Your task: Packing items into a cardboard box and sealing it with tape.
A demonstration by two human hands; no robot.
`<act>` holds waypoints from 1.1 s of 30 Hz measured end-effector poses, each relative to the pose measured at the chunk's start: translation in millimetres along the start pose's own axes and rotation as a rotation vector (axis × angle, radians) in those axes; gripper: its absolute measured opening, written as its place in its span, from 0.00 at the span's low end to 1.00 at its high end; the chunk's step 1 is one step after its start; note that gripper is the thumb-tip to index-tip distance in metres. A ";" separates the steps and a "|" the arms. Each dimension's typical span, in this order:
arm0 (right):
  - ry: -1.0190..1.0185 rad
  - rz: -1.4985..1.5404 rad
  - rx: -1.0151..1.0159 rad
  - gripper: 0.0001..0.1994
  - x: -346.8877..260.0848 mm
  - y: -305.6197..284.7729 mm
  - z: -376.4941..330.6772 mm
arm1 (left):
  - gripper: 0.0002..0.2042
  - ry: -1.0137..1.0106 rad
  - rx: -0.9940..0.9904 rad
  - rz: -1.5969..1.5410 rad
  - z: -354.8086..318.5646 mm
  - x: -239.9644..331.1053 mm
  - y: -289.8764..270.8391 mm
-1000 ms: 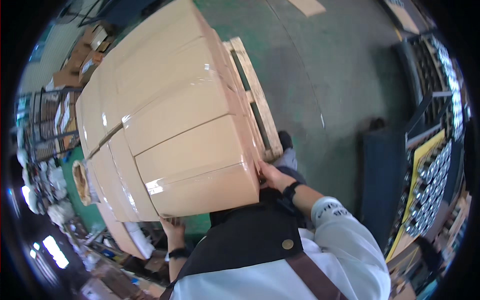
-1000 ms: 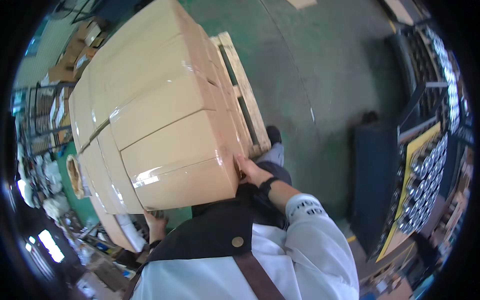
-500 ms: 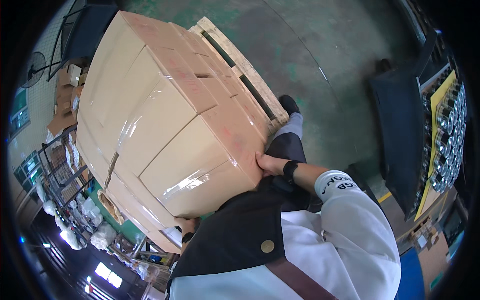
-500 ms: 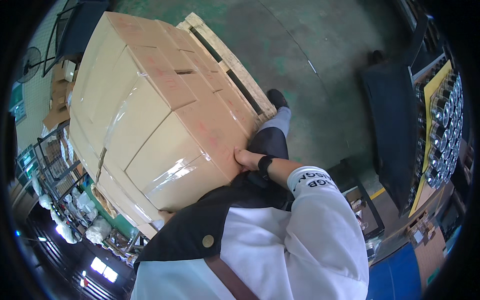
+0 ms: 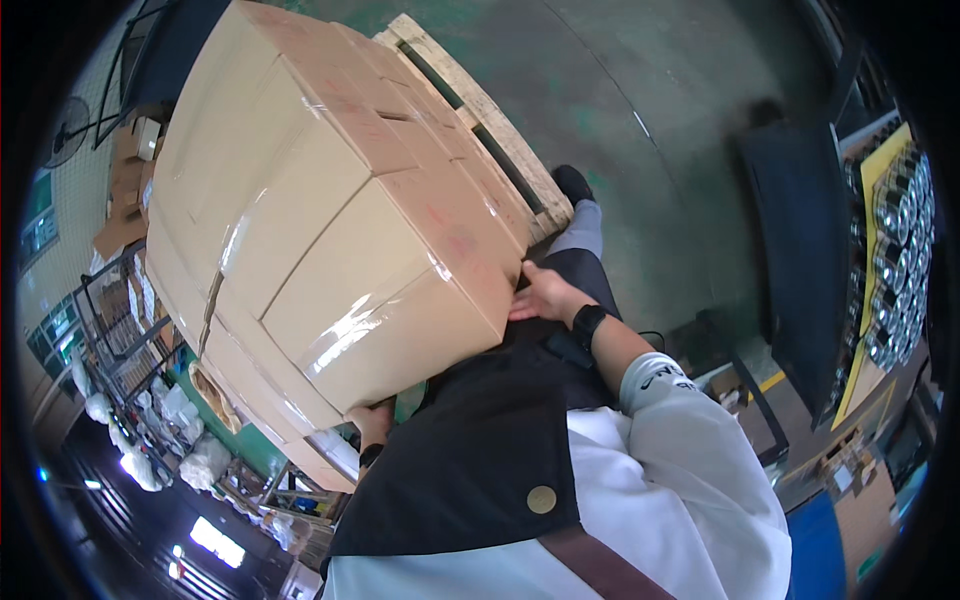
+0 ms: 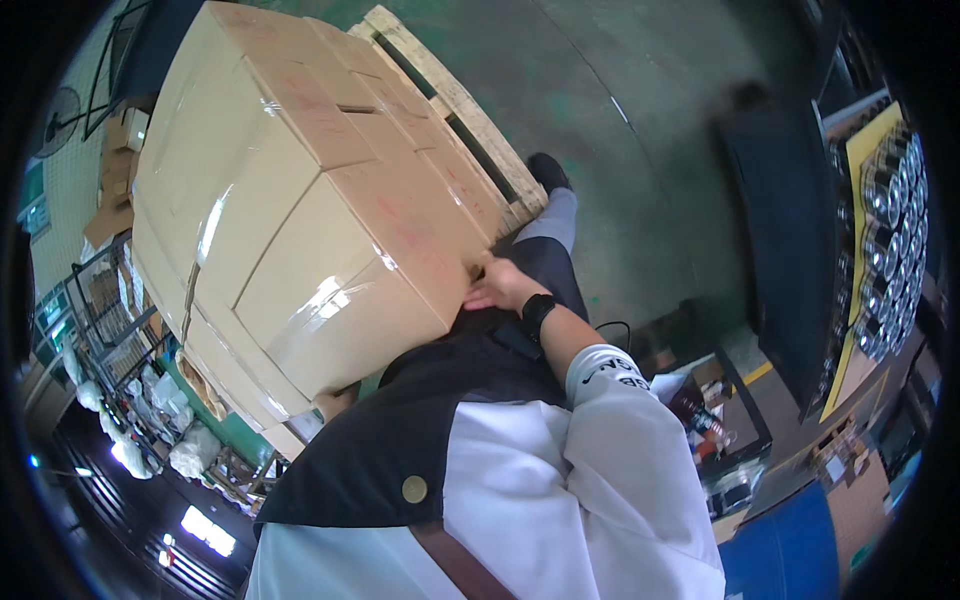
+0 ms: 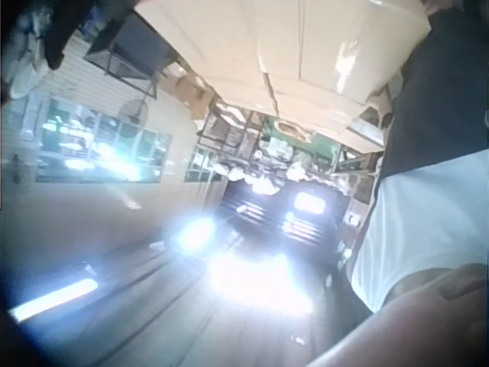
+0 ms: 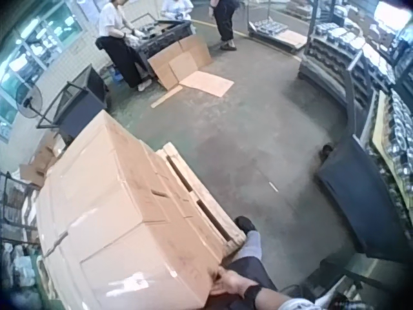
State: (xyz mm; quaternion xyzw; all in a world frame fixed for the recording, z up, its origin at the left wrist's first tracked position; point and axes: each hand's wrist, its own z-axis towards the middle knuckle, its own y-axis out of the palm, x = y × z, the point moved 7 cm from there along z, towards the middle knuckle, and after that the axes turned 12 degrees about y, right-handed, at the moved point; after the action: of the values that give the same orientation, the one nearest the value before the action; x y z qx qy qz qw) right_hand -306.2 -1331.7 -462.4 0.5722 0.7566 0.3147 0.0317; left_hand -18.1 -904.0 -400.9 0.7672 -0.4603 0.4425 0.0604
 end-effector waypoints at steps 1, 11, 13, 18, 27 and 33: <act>-0.042 0.126 -0.053 0.32 3.7 -18.7 12.0 | 0.37 -0.002 -0.014 0.003 -3.3 0.5 3.6; -0.445 -0.205 0.289 0.26 -84.7 -19.6 15.2 | 0.46 -0.221 0.753 -1.339 -15.1 89.5 81.8; -0.423 -0.498 0.459 0.25 -118.8 -17.5 31.6 | 0.47 -0.110 0.717 -1.479 -7.7 99.6 94.1; -0.122 -0.807 0.481 0.38 -120.2 55.3 53.1 | 0.44 0.087 0.456 -1.423 -4.7 112.9 123.9; -0.191 -0.837 0.365 0.43 -198.1 -36.9 -41.9 | 0.30 0.144 0.227 -1.425 -42.3 123.2 197.1; 0.147 -1.556 0.606 0.43 -216.4 20.0 -28.4 | 0.43 -0.358 0.628 -1.650 17.6 32.2 312.6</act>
State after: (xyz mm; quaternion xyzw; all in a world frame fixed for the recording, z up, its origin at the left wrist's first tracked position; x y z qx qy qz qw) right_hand -226.6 -1532.9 -497.0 -0.1515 0.9876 0.0227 0.0354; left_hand -238.7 -1111.7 -486.2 0.8924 0.3764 0.2377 0.0736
